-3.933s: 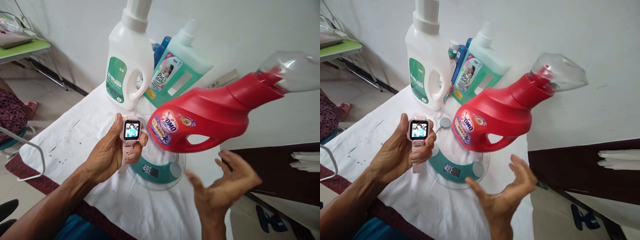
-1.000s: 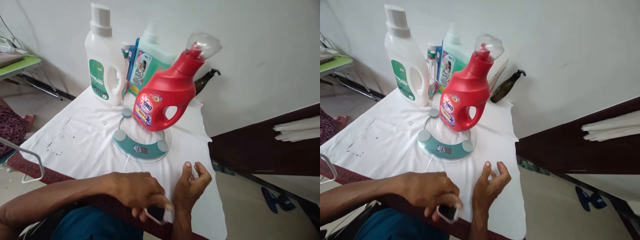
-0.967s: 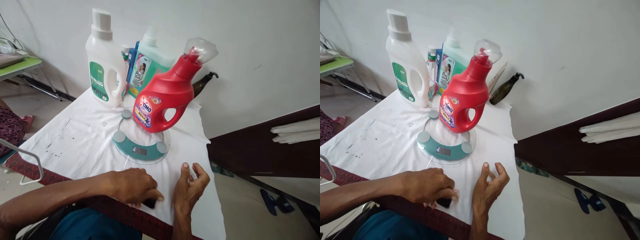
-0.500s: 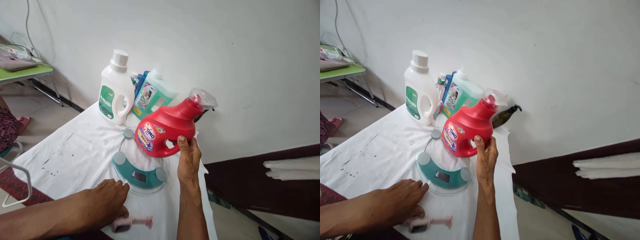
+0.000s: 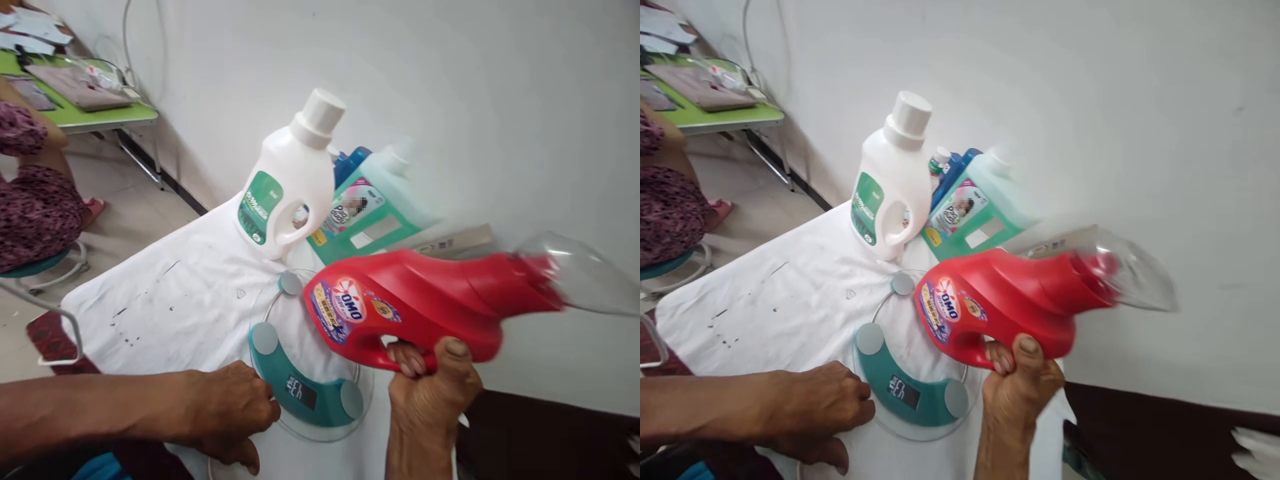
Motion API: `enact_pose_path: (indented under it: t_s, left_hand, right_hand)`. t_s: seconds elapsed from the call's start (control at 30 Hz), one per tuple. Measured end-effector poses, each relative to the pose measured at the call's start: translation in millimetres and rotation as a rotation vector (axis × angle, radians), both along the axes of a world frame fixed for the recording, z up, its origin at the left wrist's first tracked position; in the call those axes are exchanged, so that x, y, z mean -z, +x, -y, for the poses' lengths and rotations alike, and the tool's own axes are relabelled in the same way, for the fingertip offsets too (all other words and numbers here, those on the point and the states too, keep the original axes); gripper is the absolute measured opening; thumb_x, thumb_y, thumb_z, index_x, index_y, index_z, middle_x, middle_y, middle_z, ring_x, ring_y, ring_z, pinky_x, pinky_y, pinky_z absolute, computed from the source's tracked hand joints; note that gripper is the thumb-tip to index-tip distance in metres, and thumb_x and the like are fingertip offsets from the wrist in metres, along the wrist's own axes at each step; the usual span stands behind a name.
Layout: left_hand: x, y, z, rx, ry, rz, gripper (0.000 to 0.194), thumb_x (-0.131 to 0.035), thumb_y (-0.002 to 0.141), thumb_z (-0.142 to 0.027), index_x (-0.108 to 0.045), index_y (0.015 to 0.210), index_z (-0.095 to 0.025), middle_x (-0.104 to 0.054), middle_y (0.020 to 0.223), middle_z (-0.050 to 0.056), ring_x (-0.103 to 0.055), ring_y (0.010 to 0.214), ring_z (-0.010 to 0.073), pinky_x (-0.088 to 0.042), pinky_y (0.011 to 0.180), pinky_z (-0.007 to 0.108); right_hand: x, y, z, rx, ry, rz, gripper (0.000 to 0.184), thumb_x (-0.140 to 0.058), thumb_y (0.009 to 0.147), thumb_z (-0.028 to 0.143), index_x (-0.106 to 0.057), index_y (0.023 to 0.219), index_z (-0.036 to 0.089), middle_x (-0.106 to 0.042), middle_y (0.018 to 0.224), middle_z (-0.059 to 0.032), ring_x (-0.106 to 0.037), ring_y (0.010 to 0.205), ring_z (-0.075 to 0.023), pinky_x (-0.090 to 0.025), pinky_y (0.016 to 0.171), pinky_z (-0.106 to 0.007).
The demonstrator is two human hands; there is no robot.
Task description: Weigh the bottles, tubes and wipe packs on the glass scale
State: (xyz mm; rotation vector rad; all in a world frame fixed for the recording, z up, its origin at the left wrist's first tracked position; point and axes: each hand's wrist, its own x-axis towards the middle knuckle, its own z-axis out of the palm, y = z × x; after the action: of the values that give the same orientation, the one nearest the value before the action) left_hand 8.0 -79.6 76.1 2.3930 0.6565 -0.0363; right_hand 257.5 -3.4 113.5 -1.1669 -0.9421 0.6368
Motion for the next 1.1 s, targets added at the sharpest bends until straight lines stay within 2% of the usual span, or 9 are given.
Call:
enact_pose_path:
  t_s: [0.1,0.2,0.3,0.4,0.57,0.73,0.93,1.0,1.1]
  left_hand:
    - [10.1,-2.6,6.4,-0.021,0.088,0.083,0.04,-0.084,0.089,-0.052,-0.074,0.095,-0.014,-0.077,0.084,0.009,-0.074,0.07,0.0257,-0.049,0.056,0.035]
    - [21.6,-0.4,14.1,-0.041,0.182,0.165,0.038,-0.085,0.089,-0.049,-0.072,0.093,-0.014,-0.075,0.082,0.007,-0.071,0.067,0.0233,-0.048,0.055,0.036]
    - [35.1,5.9,22.0,-0.025,0.277,0.231,0.035,-0.083,0.09,-0.048,-0.071,0.09,-0.015,-0.073,0.081,0.005,-0.069,0.067,0.0224,-0.048,0.055,0.037]
    - [51.1,12.9,28.5,-0.012,0.367,0.316,0.032,-0.081,0.092,-0.045,-0.068,0.083,-0.017,-0.07,0.075,0.003,-0.064,0.062,0.0202,-0.045,0.052,0.036]
    - [71.4,15.9,33.3,-0.019,0.461,0.413,0.031,-0.086,0.088,-0.038,-0.064,0.077,-0.019,-0.067,0.07,-0.001,-0.058,0.058,0.0184,-0.042,0.049,0.037]
    - [79.8,14.9,34.9,-0.046,0.508,0.424,0.029,-0.084,0.091,-0.03,-0.062,0.075,-0.02,-0.066,0.07,-0.002,-0.057,0.06,0.016,-0.042,0.05,0.035]
    - [97.1,24.8,35.7,-0.055,0.561,0.394,0.037,-0.086,0.09,-0.035,-0.059,0.071,-0.02,-0.061,0.066,-0.003,-0.053,0.056,0.0147,-0.037,0.048,0.034]
    - [98.6,24.8,36.7,-0.063,0.591,0.425,0.036,-0.083,0.093,-0.033,-0.057,0.072,-0.02,-0.06,0.066,-0.003,-0.052,0.056,0.015,-0.036,0.049,0.034]
    - [94.8,20.4,36.7,-0.068,0.633,0.488,0.037,-0.084,0.093,-0.031,-0.054,0.074,-0.02,-0.059,0.066,-0.003,-0.053,0.059,0.0158,-0.034,0.052,0.035]
  right_hand:
    - [-8.7,-3.0,2.9,-0.039,0.01,0.003,0.057,-0.079,0.068,0.045,-0.029,0.049,0.024,-0.024,0.042,0.0097,-0.022,0.033,-0.0051,-0.024,0.035,-0.023]
    - [-28.2,-15.4,8.1,-0.101,0.057,0.039,0.051,-0.072,0.072,0.042,-0.032,0.047,0.025,-0.025,0.04,0.0074,-0.021,0.031,-0.0077,-0.018,0.031,-0.027]
    - [-50.6,-43.5,10.4,-0.138,0.101,0.087,0.048,-0.069,0.081,0.046,-0.037,0.051,0.025,-0.029,0.041,0.006,-0.025,0.033,-0.0095,-0.017,0.031,-0.027]
    - [-60.4,-81.5,3.1,-0.235,0.107,0.07,0.054,-0.07,0.083,0.053,-0.034,0.054,0.025,-0.028,0.042,0.0072,-0.022,0.032,-0.0082,-0.015,0.03,-0.026]
    - [-37.5,-144.4,-25.3,-0.464,-0.002,-0.056,0.067,-0.08,0.074,0.062,-0.027,0.053,0.025,-0.022,0.044,0.0098,-0.02,0.036,-0.0052,-0.021,0.035,-0.024]
    - [-4.3,-185.0,-51.5,-0.526,-0.065,-0.057,0.069,-0.085,0.066,0.067,-0.03,0.056,0.026,-0.019,0.049,0.0109,-0.019,0.042,-0.0046,-0.02,0.039,-0.024]
    - [26.7,-186.6,-69.3,-0.466,-0.069,-0.062,0.067,-0.086,0.064,0.069,-0.035,0.056,0.026,-0.02,0.049,0.011,-0.019,0.044,-0.0055,-0.021,0.041,-0.025]
    - [32.4,-183.6,-70.4,-0.462,-0.065,-0.051,0.061,-0.085,0.067,0.069,-0.043,0.059,0.025,-0.028,0.05,0.0096,-0.023,0.046,-0.0067,-0.025,0.043,-0.026]
    - [30.3,-179.4,-67.2,-0.514,-0.077,-0.006,0.051,-0.08,0.074,0.07,-0.06,0.078,0.023,-0.053,0.063,0.003,-0.042,0.054,-0.012,-0.042,0.052,-0.03]
